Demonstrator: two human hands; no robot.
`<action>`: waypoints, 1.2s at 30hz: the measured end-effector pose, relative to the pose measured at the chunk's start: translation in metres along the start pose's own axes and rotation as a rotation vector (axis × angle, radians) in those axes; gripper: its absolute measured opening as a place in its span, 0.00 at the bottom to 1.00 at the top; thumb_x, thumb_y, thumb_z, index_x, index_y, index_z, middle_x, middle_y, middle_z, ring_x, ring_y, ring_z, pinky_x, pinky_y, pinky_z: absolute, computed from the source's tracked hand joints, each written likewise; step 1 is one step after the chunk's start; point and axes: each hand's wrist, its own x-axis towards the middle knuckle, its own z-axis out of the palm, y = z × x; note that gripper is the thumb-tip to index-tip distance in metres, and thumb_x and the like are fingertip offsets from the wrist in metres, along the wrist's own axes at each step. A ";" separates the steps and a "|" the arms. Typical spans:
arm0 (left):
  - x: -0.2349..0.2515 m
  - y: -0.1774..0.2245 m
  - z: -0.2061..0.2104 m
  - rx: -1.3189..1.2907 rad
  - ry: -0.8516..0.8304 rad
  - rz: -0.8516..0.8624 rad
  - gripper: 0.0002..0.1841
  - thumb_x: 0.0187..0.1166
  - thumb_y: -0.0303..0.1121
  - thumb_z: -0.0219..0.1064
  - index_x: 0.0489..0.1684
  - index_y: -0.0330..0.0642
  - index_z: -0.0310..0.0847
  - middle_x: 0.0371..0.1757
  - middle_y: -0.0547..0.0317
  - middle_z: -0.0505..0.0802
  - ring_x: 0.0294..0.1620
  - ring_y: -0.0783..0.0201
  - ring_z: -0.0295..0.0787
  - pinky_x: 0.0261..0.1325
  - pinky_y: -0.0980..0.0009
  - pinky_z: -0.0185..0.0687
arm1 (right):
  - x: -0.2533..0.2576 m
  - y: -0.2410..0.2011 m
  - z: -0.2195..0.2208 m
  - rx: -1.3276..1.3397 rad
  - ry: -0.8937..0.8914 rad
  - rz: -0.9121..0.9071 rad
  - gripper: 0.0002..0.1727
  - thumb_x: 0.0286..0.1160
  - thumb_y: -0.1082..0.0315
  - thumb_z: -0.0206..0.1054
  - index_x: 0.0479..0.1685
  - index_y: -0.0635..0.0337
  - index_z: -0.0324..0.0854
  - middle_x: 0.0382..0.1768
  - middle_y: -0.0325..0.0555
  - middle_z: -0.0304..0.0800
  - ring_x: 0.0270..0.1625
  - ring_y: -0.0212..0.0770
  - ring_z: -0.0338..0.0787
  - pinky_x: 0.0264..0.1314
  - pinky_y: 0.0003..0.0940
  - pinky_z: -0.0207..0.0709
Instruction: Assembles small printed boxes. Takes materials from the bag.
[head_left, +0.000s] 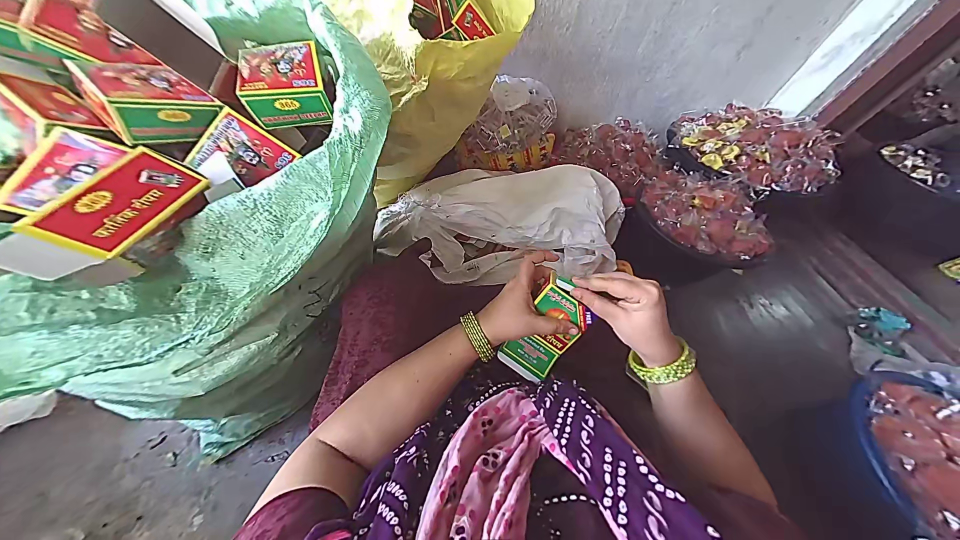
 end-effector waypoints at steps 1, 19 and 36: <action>0.000 -0.001 0.000 0.010 -0.008 0.001 0.60 0.51 0.33 0.92 0.85 0.34 0.48 0.63 0.47 0.87 0.57 0.61 0.92 0.62 0.63 0.92 | -0.001 -0.001 0.000 0.007 -0.015 0.003 0.07 0.71 0.71 0.78 0.44 0.63 0.96 0.45 0.45 0.99 0.52 0.33 0.96 0.62 0.30 0.90; 0.004 -0.003 0.001 -0.120 0.193 -0.192 0.15 0.86 0.35 0.61 0.67 0.40 0.76 0.47 0.52 0.94 0.43 0.59 0.94 0.50 0.58 0.94 | -0.041 0.071 -0.055 -0.114 0.222 0.566 0.27 0.85 0.64 0.63 0.81 0.64 0.69 0.63 0.51 0.91 0.62 0.40 0.93 0.67 0.41 0.86; 0.011 -0.020 -0.002 0.010 0.302 -0.289 0.14 0.92 0.39 0.50 0.65 0.47 0.77 0.42 0.54 0.93 0.38 0.61 0.94 0.43 0.62 0.94 | -0.106 0.244 -0.106 -0.350 -0.062 1.351 0.21 0.71 0.60 0.78 0.61 0.59 0.90 0.63 0.56 0.91 0.70 0.52 0.86 0.79 0.54 0.71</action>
